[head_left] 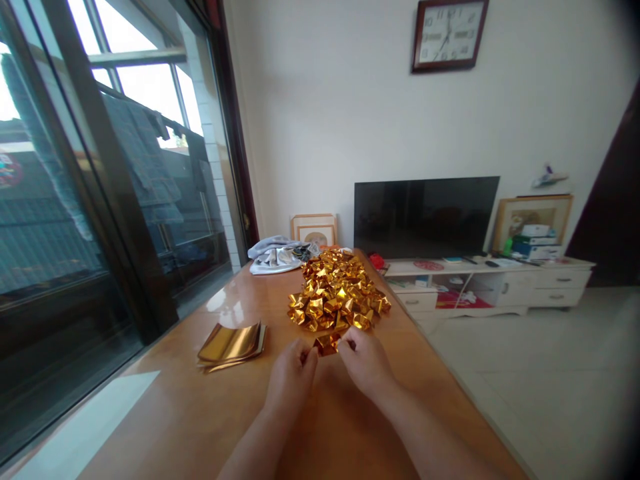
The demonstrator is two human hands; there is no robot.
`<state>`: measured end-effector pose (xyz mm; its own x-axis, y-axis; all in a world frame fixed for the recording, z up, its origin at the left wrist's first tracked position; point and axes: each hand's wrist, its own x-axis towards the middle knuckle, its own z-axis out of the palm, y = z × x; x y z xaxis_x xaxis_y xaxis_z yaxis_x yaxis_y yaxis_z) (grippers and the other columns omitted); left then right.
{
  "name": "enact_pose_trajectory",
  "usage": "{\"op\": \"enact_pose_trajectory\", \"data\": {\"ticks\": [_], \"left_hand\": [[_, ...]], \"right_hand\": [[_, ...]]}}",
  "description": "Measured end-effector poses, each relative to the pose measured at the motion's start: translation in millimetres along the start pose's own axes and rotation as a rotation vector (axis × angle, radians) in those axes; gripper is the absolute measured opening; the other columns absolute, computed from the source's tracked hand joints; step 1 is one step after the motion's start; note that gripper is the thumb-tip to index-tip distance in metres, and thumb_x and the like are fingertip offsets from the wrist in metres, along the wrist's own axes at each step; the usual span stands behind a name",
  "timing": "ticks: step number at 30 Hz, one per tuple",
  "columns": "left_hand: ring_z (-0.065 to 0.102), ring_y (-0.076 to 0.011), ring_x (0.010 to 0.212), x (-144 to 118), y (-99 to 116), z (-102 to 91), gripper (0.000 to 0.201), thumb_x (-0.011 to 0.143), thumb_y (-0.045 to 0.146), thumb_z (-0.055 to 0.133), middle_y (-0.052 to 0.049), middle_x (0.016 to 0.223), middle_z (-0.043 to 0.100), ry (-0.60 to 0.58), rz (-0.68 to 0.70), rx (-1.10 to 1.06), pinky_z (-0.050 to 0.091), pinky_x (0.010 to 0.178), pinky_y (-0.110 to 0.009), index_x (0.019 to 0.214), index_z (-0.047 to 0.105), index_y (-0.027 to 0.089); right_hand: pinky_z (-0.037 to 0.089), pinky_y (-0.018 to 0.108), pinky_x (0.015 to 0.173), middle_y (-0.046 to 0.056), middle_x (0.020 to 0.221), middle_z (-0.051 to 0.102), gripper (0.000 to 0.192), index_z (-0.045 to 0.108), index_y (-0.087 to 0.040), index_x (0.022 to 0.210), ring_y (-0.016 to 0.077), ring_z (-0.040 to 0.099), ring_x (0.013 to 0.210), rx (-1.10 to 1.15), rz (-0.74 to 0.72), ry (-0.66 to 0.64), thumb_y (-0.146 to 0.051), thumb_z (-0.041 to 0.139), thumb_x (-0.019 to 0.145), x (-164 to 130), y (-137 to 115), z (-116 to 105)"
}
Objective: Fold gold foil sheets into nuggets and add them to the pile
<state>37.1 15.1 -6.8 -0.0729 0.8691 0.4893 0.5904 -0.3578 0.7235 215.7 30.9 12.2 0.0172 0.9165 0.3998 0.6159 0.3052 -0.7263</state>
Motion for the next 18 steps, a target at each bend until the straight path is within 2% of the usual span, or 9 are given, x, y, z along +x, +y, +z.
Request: {"op": "enact_pose_trajectory", "data": {"ticks": [2, 4, 7, 9, 13, 18], "left_hand": [[0.048, -0.0154, 0.063, 1.6, -1.9, 1.1, 0.031, 0.087, 0.044, 0.06, 0.001, 0.066, 0.053, 0.003, -0.04, -0.048, 0.031, 0.059, -0.026, 0.069, 0.054, 0.02], [0.053, -0.0164, 0.067, 2.9, -4.1, 2.4, 0.028, 0.083, 0.046, 0.065, -0.001, 0.076, 0.06, 0.016, -0.064, -0.118, 0.038, 0.061, -0.026, 0.083, 0.062, 0.019], [0.06, -0.0202, 0.082, 3.3, -7.0, 3.7, 0.05, 0.075, 0.043, 0.074, -0.008, 0.104, 0.063, 0.022, 0.004, -0.125, 0.048, 0.072, -0.032, 0.117, 0.06, 0.02], [0.06, -0.0236, 0.096, 2.3, -7.9, 3.6, 0.063, 0.073, 0.039, 0.076, -0.01, 0.117, 0.059, -0.026, 0.098, -0.051, 0.05, 0.082, -0.037, 0.13, 0.054, 0.023], [0.055, -0.0283, 0.114, -0.8, -4.9, 2.5, 0.068, 0.076, 0.033, 0.075, -0.01, 0.124, 0.057, -0.145, 0.229, 0.079, 0.046, 0.097, -0.045, 0.138, 0.047, 0.026], [0.058, -0.028, 0.106, -2.5, 0.5, 3.2, 0.06, 0.079, 0.027, 0.071, -0.009, 0.116, 0.06, -0.185, 0.255, 0.159, 0.047, 0.092, -0.043, 0.135, 0.052, 0.028]], "right_hand": [[0.034, 0.024, 0.057, -0.001, 0.064, 0.063, 0.017, 0.056, -0.021, 0.066, 0.0156, 0.057, 0.062, 0.038, 0.045, -0.01, -0.026, 0.052, 0.082, 3.7, 2.6, -1.9], [0.033, 0.024, 0.056, -0.001, 0.061, 0.063, 0.018, 0.055, -0.021, 0.064, 0.0155, 0.056, 0.06, 0.065, 0.09, -0.024, -0.027, 0.052, 0.081, 7.3, 5.1, -3.9], [0.032, 0.024, 0.054, -0.001, 0.06, 0.062, 0.017, 0.055, -0.021, 0.063, 0.0151, 0.055, 0.06, 0.057, 0.125, -0.037, -0.026, 0.053, 0.079, 10.6, 7.3, -6.6], [0.03, 0.024, 0.055, -0.001, 0.061, 0.063, 0.017, 0.055, -0.02, 0.062, 0.0147, 0.054, 0.06, 0.025, 0.123, -0.046, -0.025, 0.054, 0.078, 10.9, 7.5, -7.7], [0.027, 0.025, 0.055, -0.001, 0.062, 0.064, 0.016, 0.057, -0.02, 0.062, 0.0138, 0.053, 0.06, -0.042, 0.095, -0.086, -0.025, 0.056, 0.078, 8.0, 5.3, -7.4], [0.024, 0.026, 0.054, -0.001, 0.063, 0.063, 0.015, 0.058, -0.02, 0.064, 0.0128, 0.05, 0.059, -0.077, 0.066, -0.13, -0.025, 0.058, 0.077, 3.6, 0.0, -6.7]]}}
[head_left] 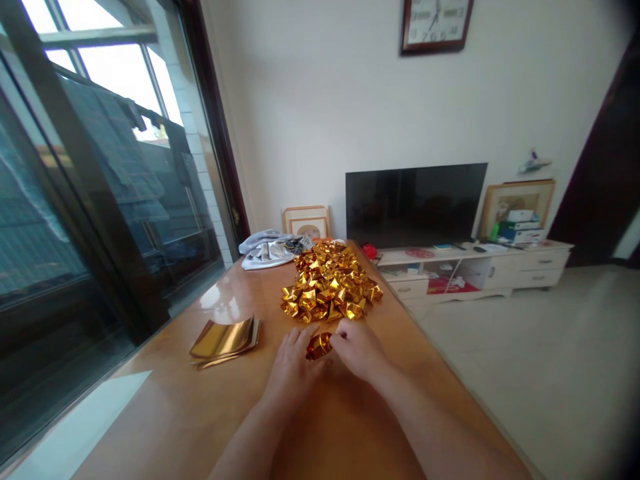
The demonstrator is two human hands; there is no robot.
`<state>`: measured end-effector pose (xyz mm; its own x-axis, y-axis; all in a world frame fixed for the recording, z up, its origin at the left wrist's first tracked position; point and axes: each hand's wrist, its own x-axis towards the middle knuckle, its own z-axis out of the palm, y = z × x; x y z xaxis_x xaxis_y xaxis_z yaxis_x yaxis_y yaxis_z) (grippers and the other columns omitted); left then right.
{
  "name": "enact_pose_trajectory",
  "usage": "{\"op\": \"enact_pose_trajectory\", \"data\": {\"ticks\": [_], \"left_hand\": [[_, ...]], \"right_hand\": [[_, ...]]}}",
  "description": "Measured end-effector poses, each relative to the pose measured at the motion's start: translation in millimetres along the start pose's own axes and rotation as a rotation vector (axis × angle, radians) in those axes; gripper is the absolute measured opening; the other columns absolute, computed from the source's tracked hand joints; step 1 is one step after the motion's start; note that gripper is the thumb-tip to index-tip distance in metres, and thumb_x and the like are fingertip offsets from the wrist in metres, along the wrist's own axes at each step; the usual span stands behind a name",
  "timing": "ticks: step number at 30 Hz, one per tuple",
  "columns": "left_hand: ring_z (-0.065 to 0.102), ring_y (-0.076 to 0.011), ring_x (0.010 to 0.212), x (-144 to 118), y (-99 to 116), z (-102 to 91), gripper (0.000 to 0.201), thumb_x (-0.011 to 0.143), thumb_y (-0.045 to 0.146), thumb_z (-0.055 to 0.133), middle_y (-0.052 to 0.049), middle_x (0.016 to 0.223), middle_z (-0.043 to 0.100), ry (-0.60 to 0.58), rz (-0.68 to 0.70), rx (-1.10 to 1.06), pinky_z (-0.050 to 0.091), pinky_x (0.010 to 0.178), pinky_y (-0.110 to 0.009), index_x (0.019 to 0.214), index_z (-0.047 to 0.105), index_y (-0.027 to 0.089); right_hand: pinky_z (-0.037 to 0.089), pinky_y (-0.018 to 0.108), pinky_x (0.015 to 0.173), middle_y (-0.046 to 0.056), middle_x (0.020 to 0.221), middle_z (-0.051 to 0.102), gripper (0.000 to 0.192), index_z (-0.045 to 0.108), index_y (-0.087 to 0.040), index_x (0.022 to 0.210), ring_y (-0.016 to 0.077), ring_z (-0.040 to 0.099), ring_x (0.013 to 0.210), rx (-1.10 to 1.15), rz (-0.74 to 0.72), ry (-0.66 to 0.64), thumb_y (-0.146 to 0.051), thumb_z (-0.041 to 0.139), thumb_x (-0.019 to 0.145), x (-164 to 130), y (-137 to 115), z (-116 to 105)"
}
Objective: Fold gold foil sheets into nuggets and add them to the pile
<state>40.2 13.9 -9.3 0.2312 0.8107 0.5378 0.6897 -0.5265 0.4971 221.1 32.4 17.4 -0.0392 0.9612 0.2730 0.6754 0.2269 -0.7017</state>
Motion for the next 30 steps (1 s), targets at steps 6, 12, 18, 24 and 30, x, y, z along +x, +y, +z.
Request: {"op": "enact_pose_trajectory", "data": {"ticks": [6, 12, 18, 24, 30], "left_hand": [[0.058, -0.0269, 0.098, 2.3, 3.0, -2.4, 0.041, 0.079, 0.025, 0.07, -0.008, 0.106, 0.063, -0.042, 0.007, 0.033, 0.046, 0.085, -0.039, 0.12, 0.062, 0.026], [0.058, -0.0256, 0.095, 4.0, 8.5, -6.6, 0.039, 0.079, 0.022, 0.07, -0.007, 0.103, 0.064, -0.059, 0.0, 0.022, 0.045, 0.083, -0.037, 0.117, 0.064, 0.026], [0.059, -0.0259, 0.097, 3.9, 9.8, -7.0, 0.034, 0.079, 0.022, 0.069, -0.007, 0.103, 0.064, -0.031, 0.011, 0.005, 0.046, 0.085, -0.037, 0.113, 0.067, 0.026], [0.06, -0.0263, 0.105, 3.6, 3.8, -1.4, 0.044, 0.08, 0.029, 0.071, -0.009, 0.112, 0.063, 0.042, -0.039, -0.102, 0.048, 0.091, -0.039, 0.122, 0.063, 0.025], [0.066, -0.0208, 0.082, 5.1, -1.0, 1.6, 0.031, 0.089, 0.039, 0.058, -0.008, 0.094, 0.071, 0.122, -0.302, -0.405, 0.051, 0.073, -0.032, 0.108, 0.065, 0.016]], "right_hand": [[0.022, 0.026, 0.053, -0.001, 0.064, 0.063, 0.013, 0.058, -0.02, 0.065, 0.0126, 0.049, 0.059, -0.031, -0.004, 0.003, -0.025, 0.058, 0.077, -2.6, -3.8, -0.9], [0.023, 0.025, 0.053, -0.001, 0.064, 0.063, 0.013, 0.058, -0.02, 0.064, 0.0126, 0.05, 0.059, -0.02, -0.021, 0.001, -0.025, 0.057, 0.077, -2.3, -2.7, -0.2], [0.024, 0.025, 0.054, -0.001, 0.064, 0.063, 0.012, 0.059, -0.02, 0.065, 0.0126, 0.05, 0.059, -0.003, -0.02, -0.002, -0.024, 0.057, 0.077, -2.1, -0.8, 1.5], [0.025, 0.024, 0.054, 0.0, 0.065, 0.064, 0.015, 0.058, -0.02, 0.065, 0.0125, 0.05, 0.06, 0.015, -0.006, 0.001, -0.024, 0.056, 0.079, 0.7, 1.8, -0.1], [0.025, 0.025, 0.055, -0.001, 0.065, 0.064, 0.017, 0.059, -0.02, 0.067, 0.0129, 0.051, 0.061, 0.029, 0.004, 0.039, -0.026, 0.055, 0.082, 3.7, 3.3, -2.3]]}}
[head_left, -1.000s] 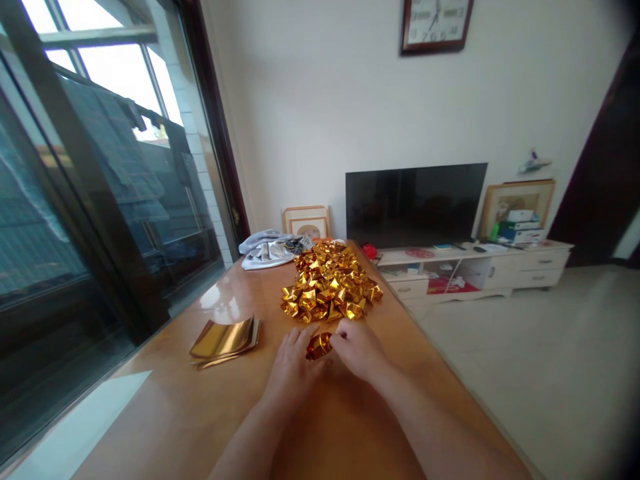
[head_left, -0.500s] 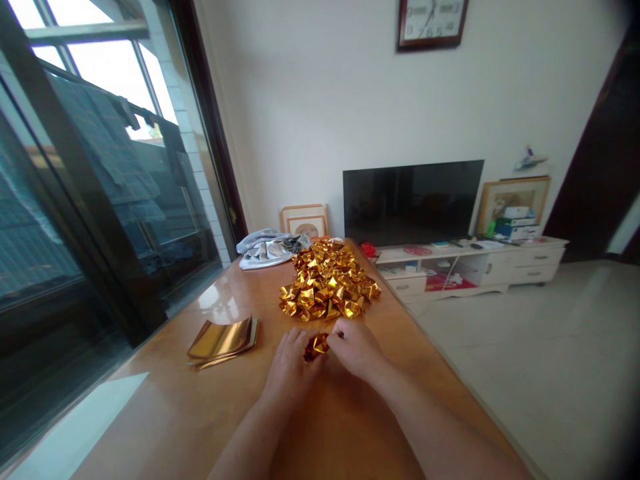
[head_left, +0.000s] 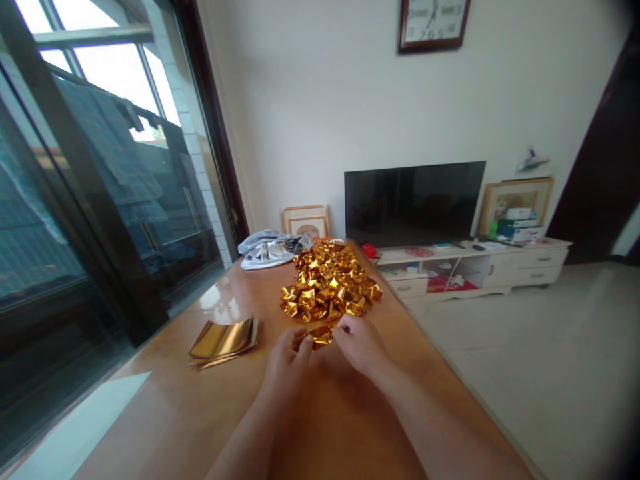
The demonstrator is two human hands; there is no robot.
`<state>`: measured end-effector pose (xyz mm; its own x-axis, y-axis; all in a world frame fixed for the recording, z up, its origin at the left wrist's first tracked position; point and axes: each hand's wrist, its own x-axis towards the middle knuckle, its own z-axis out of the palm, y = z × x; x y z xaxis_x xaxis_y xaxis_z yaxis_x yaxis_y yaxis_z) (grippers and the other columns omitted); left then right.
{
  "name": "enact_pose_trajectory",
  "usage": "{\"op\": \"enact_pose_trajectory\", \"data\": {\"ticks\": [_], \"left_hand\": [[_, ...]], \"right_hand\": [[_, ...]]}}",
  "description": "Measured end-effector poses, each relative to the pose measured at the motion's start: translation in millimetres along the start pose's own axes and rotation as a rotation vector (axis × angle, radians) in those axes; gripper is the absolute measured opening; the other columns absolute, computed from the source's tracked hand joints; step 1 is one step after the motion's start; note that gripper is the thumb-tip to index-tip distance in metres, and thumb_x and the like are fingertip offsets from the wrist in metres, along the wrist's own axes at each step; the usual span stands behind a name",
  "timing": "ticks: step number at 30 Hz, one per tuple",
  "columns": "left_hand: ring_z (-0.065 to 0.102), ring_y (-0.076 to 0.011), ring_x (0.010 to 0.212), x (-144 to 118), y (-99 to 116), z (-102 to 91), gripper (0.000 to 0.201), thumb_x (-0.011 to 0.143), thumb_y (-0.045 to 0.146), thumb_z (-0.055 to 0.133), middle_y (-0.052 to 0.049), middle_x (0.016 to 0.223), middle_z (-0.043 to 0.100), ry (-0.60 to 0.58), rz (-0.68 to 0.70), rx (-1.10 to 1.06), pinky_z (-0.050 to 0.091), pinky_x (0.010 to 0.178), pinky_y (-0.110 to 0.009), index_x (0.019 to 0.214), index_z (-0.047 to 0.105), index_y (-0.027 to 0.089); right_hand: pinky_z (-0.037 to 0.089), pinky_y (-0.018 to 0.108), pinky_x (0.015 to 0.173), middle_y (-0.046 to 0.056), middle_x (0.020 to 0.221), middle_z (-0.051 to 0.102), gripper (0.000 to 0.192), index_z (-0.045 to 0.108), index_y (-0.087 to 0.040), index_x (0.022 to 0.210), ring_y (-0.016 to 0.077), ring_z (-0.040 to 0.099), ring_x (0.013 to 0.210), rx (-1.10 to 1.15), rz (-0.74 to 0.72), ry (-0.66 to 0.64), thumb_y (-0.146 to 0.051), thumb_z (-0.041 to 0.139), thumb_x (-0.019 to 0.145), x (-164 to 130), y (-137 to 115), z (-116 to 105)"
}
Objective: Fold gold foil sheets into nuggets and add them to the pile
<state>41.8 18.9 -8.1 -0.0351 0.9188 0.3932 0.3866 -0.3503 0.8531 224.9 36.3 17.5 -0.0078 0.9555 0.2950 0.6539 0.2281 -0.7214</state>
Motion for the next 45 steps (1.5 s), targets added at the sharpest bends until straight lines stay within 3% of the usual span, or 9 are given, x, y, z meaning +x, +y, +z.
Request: {"op": "enact_pose_trajectory", "data": {"ticks": [5, 11, 22, 45], "left_hand": [[0.061, -0.0167, 0.067, 0.2, 2.2, -1.8, 0.019, 0.085, 0.033, 0.057, -0.001, 0.073, 0.067, -0.003, -0.078, -0.003, 0.044, 0.062, -0.025, 0.085, 0.067, 0.016], [0.055, -0.0143, 0.061, 0.5, -0.3, -1.6, 0.016, 0.083, 0.028, 0.055, 0.001, 0.067, 0.063, -0.006, -0.101, 0.042, 0.038, 0.058, -0.023, 0.083, 0.065, 0.015], [0.054, -0.013, 0.062, -1.0, -2.0, -3.0, 0.012, 0.083, 0.022, 0.052, 0.002, 0.067, 0.062, 0.022, -0.066, 0.151, 0.035, 0.056, -0.022, 0.078, 0.062, 0.017], [0.064, -0.0173, 0.074, -2.3, -15.6, 2.2, 0.015, 0.086, 0.022, 0.051, -0.004, 0.08, 0.071, -0.019, -0.055, 0.106, 0.04, 0.062, -0.024, 0.085, 0.065, 0.017]], "right_hand": [[0.026, 0.025, 0.056, -0.001, 0.065, 0.064, 0.014, 0.061, -0.02, 0.071, 0.0131, 0.051, 0.061, 0.015, -0.014, 0.007, -0.025, 0.055, 0.082, -1.0, 1.0, 2.4], [0.023, 0.026, 0.054, 0.0, 0.065, 0.063, 0.014, 0.06, -0.02, 0.068, 0.0128, 0.049, 0.06, -0.032, -0.049, -0.038, -0.025, 0.056, 0.081, -2.9, 3.5, 8.4], [0.021, 0.026, 0.054, 0.0, 0.065, 0.063, 0.015, 0.056, -0.02, 0.069, 0.0125, 0.05, 0.06, -0.075, -0.121, -0.057, -0.024, 0.055, 0.083, -11.2, -2.9, 11.8], [0.021, 0.027, 0.055, 0.001, 0.064, 0.064, 0.018, 0.059, -0.019, 0.066, 0.0128, 0.051, 0.06, -0.178, -0.153, -0.093, -0.021, 0.055, 0.083, -13.5, -4.3, 11.8]]}}
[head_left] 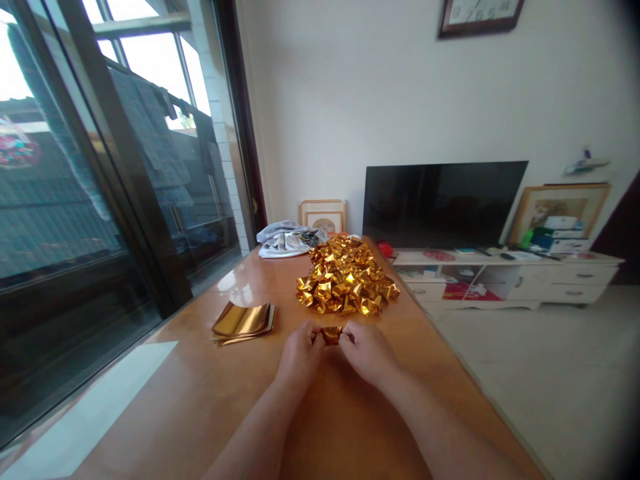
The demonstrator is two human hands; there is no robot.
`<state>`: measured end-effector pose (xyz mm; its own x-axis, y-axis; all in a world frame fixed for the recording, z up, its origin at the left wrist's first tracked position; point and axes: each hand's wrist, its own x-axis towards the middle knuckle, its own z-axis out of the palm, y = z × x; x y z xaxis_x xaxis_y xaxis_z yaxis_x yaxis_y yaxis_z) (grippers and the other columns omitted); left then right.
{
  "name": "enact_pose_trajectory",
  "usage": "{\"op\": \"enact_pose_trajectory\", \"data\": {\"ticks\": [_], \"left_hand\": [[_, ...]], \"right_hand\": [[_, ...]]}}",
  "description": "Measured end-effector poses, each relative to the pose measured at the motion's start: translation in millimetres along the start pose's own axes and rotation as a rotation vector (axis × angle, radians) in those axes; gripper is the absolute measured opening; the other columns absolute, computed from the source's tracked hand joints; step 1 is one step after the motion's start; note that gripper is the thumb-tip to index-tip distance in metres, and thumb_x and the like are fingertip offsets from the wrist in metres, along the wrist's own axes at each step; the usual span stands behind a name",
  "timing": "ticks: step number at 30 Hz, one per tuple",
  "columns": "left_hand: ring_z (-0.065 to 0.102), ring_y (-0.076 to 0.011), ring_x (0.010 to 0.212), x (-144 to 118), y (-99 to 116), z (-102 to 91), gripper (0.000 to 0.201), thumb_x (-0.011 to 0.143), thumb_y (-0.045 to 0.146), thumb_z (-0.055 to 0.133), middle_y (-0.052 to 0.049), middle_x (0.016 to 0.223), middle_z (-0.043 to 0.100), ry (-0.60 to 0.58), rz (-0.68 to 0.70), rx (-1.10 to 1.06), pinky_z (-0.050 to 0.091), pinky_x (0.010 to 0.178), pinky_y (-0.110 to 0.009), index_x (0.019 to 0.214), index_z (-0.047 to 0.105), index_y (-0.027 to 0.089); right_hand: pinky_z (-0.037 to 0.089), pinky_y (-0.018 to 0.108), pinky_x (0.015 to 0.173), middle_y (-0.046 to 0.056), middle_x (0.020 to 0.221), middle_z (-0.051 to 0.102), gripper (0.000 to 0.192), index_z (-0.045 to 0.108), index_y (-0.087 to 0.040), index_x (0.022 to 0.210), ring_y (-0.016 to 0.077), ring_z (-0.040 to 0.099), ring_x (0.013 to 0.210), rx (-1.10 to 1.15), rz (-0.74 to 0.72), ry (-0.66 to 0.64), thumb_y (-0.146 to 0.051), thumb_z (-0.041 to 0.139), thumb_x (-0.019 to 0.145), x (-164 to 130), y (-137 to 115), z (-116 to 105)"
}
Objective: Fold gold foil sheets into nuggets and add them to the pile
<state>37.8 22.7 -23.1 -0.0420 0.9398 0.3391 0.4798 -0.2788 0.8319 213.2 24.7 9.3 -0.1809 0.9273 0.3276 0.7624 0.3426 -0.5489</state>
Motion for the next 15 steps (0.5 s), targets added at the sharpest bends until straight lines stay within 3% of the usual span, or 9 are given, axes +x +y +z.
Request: {"op": "enact_pose_trajectory", "data": {"ticks": [3, 6, 9, 12, 15], "left_hand": [[0.066, -0.0194, 0.083, -0.4, 2.6, 0.5, 0.02, 0.085, 0.021, 0.051, -0.006, 0.089, 0.073, -0.014, -0.011, -0.08, 0.044, 0.068, -0.025, 0.097, 0.067, 0.017], [0.066, -0.0181, 0.076, -0.5, 3.9, -0.1, 0.022, 0.083, 0.022, 0.054, -0.004, 0.086, 0.073, 0.002, -0.044, -0.074, 0.042, 0.065, -0.025, 0.102, 0.065, 0.016], [0.061, -0.0158, 0.066, -0.9, 3.9, -2.8, 0.015, 0.084, 0.028, 0.056, -0.001, 0.073, 0.068, 0.039, -0.057, 0.042, 0.036, 0.058, -0.023, 0.088, 0.065, 0.017], [0.055, -0.0145, 0.062, -2.1, 5.1, -5.0, 0.02, 0.086, 0.029, 0.054, 0.001, 0.065, 0.061, 0.058, -0.013, 0.165, 0.029, 0.055, -0.024, 0.071, 0.061, 0.017], [0.05, -0.013, 0.059, -4.2, 8.5, -4.5, 0.019, 0.084, 0.025, 0.054, 0.002, 0.062, 0.058, 0.053, 0.034, 0.207, 0.026, 0.055, -0.025, 0.067, 0.058, 0.018]], "right_hand": [[0.022, 0.026, 0.055, 0.002, 0.063, 0.064, 0.019, 0.059, -0.019, 0.064, 0.0134, 0.051, 0.06, 0.013, 0.037, 0.014, -0.02, 0.055, 0.083, 3.2, 3.7, -0.6], [0.023, 0.026, 0.055, 0.002, 0.065, 0.065, 0.02, 0.06, -0.018, 0.065, 0.0136, 0.051, 0.06, 0.04, 0.071, 0.053, -0.021, 0.054, 0.084, 6.9, 8.3, -2.8], [0.025, 0.025, 0.056, 0.002, 0.065, 0.065, 0.023, 0.06, -0.018, 0.065, 0.0134, 0.05, 0.06, 0.069, 0.062, 0.083, -0.022, 0.052, 0.086, 7.9, 10.2, -4.2], [0.026, 0.025, 0.056, 0.001, 0.064, 0.064, 0.023, 0.06, -0.019, 0.066, 0.0131, 0.05, 0.059, 0.084, 0.052, 0.085, -0.022, 0.051, 0.086, 6.7, 9.3, -3.9], [0.025, 0.026, 0.056, 0.001, 0.063, 0.064, 0.022, 0.06, -0.019, 0.066, 0.0131, 0.051, 0.059, 0.064, 0.039, 0.084, -0.021, 0.051, 0.086, 4.9, 7.5, -2.5]]}}
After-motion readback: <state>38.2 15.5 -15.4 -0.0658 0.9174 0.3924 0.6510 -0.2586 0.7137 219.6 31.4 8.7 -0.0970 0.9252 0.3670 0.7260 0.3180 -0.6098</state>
